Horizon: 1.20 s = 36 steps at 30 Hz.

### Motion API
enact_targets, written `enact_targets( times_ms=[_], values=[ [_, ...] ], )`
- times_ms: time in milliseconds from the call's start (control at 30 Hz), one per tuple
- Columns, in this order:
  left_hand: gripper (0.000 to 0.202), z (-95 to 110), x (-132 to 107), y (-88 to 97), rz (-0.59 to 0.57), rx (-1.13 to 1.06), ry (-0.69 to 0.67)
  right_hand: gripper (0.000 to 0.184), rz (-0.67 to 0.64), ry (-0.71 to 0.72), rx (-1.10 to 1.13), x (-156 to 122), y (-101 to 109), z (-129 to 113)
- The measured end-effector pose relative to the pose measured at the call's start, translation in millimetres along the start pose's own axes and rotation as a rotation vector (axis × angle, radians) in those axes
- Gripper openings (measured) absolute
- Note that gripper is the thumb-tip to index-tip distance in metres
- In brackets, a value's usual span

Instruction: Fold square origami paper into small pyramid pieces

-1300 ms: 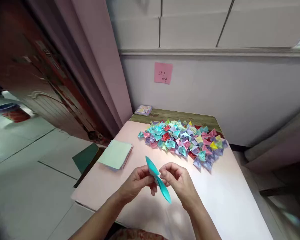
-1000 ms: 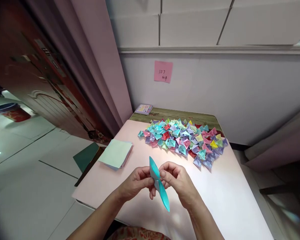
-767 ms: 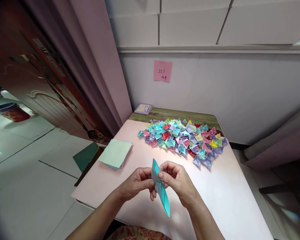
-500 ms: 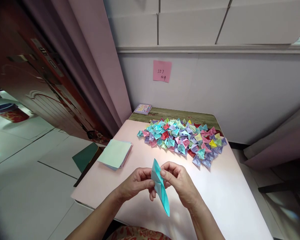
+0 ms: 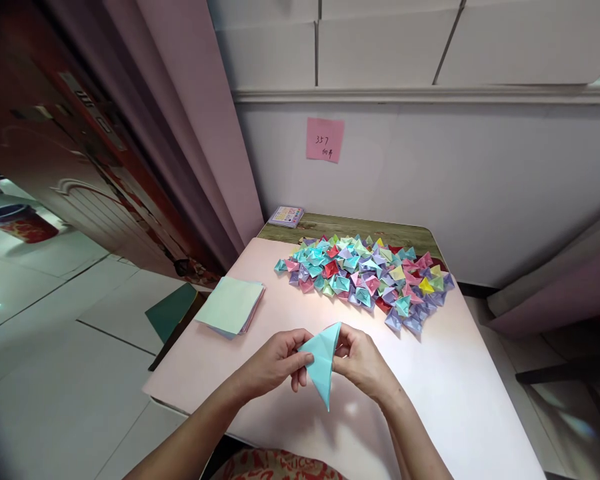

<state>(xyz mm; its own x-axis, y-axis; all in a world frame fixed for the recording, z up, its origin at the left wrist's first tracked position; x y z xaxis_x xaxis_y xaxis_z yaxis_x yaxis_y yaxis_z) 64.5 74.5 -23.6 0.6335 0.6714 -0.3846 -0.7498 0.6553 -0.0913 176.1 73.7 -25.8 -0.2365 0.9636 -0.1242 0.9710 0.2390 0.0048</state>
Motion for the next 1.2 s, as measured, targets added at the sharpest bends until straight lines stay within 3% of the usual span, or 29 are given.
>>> enact_targets(
  times_ms=[233,467,600,733,900,1033,1133,1200],
  values=[
    [0.013,3,-2,-4.6,-0.033,0.009,0.008,0.027,-0.033,-0.071,0.135,6,-4,22],
    [0.015,11,-2,-10.1,-0.028,0.107,-0.014,0.034,0.094,-0.011,-0.025,10,2,16],
    [0.020,20,-3,-12.9,-0.004,0.341,-0.118,0.034,0.067,-0.053,-0.012,11,-4,21],
    [0.030,33,-8,-12.4,0.110,0.627,-0.317,0.026,0.019,-0.122,0.081,13,-12,31],
    [0.033,37,-16,-11.4,0.144,0.755,-0.448,0.029,-0.006,-0.167,0.114,13,-16,33],
    [0.019,36,-16,3.6,0.171,0.584,-0.372,0.040,-0.061,-0.130,0.078,9,-3,18],
    [0.029,17,-8,21.7,0.247,0.140,-0.169,0.048,0.104,-0.057,0.170,6,29,6],
    [0.042,-1,-2,23.1,0.281,-0.231,-0.067,0.056,0.210,0.005,0.204,5,41,-1]
  ],
)
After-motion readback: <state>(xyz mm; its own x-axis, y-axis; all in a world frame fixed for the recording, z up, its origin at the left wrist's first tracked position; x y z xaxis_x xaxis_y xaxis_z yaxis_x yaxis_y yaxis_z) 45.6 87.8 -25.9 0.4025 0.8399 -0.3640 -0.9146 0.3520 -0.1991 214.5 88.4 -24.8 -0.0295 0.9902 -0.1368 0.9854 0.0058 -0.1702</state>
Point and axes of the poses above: each hand's wrist, its own x-axis towards the middle knuckle, its own y-axis out of the back of the hand, z = x × y, the point moved 10 cm from there along x, towards the middle knuckle, and after that the axes turned 6 degrees about y, right-handed, at the moved point
